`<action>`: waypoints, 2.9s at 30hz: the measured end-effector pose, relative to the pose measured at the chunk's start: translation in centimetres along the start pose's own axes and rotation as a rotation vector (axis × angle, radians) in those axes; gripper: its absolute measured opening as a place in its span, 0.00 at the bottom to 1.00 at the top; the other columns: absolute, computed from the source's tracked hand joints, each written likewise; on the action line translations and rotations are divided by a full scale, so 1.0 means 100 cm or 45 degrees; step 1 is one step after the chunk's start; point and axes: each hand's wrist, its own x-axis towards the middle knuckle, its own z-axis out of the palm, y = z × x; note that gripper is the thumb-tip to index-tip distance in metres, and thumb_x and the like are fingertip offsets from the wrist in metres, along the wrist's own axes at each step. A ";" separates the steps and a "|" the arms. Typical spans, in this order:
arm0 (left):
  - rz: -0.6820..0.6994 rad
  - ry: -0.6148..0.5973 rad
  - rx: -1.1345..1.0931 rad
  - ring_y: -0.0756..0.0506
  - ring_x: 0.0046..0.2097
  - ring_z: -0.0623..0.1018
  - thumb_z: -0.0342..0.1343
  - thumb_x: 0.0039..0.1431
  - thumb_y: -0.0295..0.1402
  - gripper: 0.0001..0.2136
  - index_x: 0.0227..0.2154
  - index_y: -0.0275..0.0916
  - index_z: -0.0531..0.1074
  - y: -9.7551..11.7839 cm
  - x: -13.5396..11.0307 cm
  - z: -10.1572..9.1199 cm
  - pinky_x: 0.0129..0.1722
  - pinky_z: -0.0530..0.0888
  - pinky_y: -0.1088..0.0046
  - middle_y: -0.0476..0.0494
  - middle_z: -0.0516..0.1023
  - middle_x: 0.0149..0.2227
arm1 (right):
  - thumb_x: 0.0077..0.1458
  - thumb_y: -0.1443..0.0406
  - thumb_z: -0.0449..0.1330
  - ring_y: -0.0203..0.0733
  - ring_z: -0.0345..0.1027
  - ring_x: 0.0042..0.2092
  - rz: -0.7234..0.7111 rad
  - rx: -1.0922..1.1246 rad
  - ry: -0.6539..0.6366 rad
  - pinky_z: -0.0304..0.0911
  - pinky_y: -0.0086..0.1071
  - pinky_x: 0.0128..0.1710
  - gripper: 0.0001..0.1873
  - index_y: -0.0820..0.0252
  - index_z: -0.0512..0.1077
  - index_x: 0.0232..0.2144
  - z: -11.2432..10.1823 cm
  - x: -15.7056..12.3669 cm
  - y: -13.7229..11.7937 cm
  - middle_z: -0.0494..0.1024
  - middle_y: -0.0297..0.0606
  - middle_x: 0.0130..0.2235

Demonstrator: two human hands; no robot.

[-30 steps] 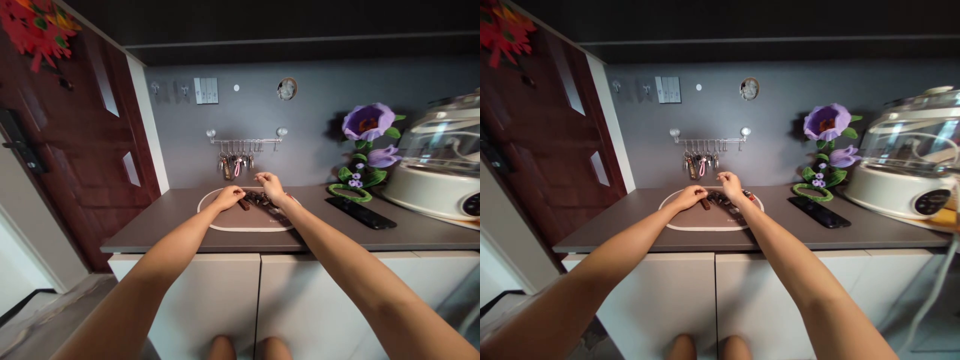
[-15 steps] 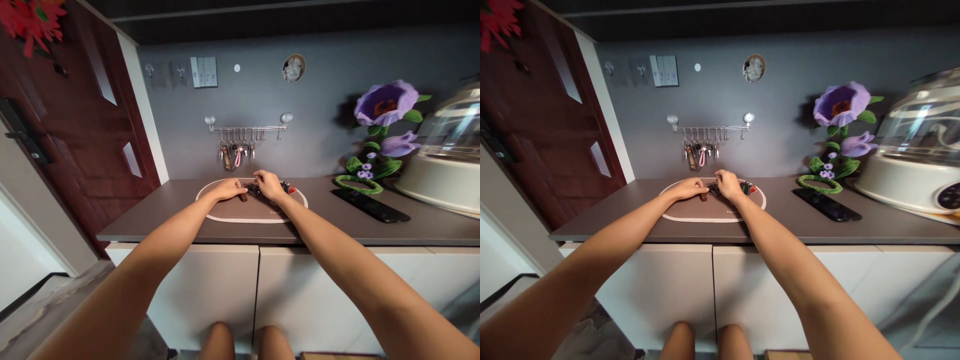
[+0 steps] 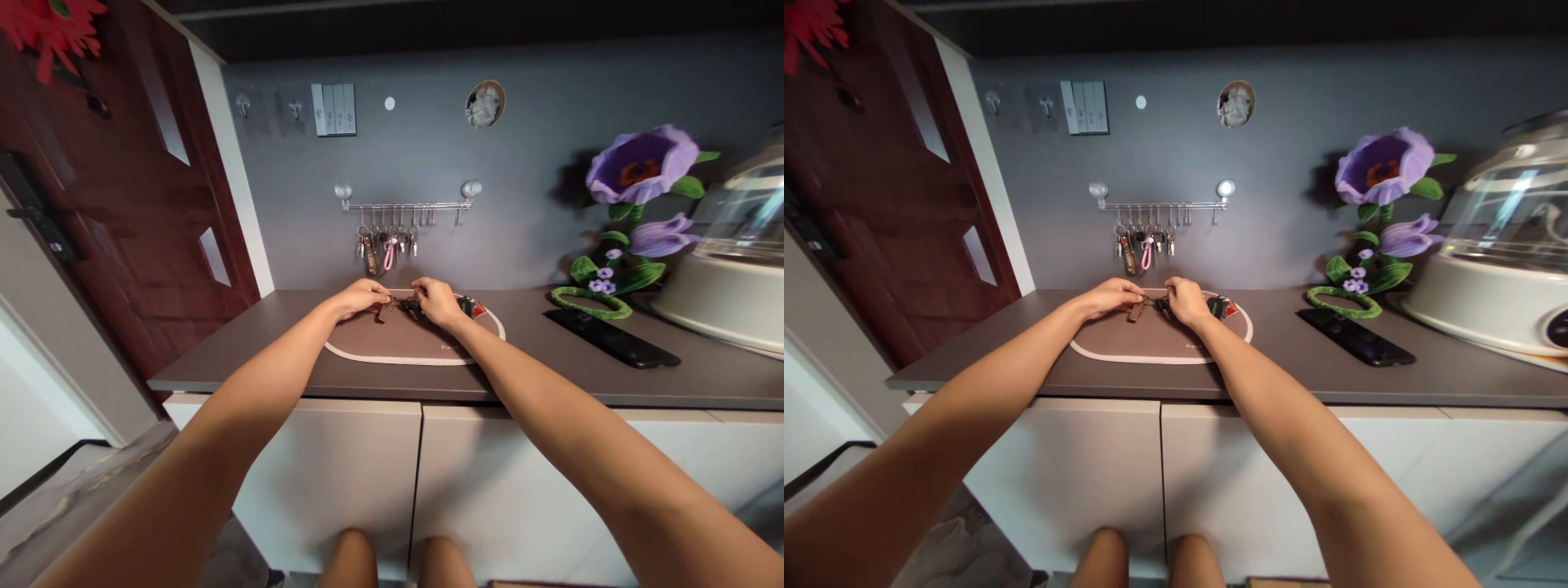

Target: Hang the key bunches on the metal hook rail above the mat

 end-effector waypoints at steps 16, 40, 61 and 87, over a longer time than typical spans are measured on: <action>0.188 0.089 -0.785 0.47 0.32 0.77 0.50 0.52 0.19 0.06 0.33 0.28 0.69 0.019 -0.005 0.003 0.41 0.74 0.62 0.40 0.75 0.28 | 0.51 0.69 0.50 0.36 0.66 0.36 -0.094 0.165 0.091 0.60 0.32 0.40 0.13 0.61 0.67 0.40 0.000 -0.001 -0.006 0.74 0.39 0.36; 0.260 0.012 -0.990 0.38 0.44 0.75 0.47 0.55 0.20 0.06 0.34 0.26 0.68 0.026 -0.008 0.007 0.48 0.69 0.52 0.35 0.76 0.31 | 0.47 0.64 0.59 0.33 0.61 0.29 -0.261 0.235 0.167 0.59 0.29 0.34 0.06 0.61 0.72 0.29 0.008 -0.001 -0.007 0.65 0.34 0.30; 0.235 0.221 -1.107 0.38 0.44 0.75 0.46 0.53 0.17 0.06 0.28 0.27 0.67 0.023 -0.001 0.003 0.48 0.70 0.56 0.34 0.75 0.33 | 0.52 0.65 0.49 0.38 0.62 0.36 -0.125 0.204 0.306 0.57 0.32 0.39 0.08 0.61 0.67 0.30 0.005 0.002 -0.006 0.69 0.40 0.33; 0.040 -0.007 -0.416 0.47 0.32 0.77 0.48 0.52 0.20 0.09 0.36 0.33 0.67 0.013 -0.005 0.013 0.39 0.73 0.63 0.40 0.75 0.32 | 0.53 0.61 0.49 0.37 0.67 0.33 -0.052 0.383 0.318 0.60 0.30 0.36 0.12 0.61 0.69 0.35 -0.004 0.001 -0.011 0.75 0.38 0.32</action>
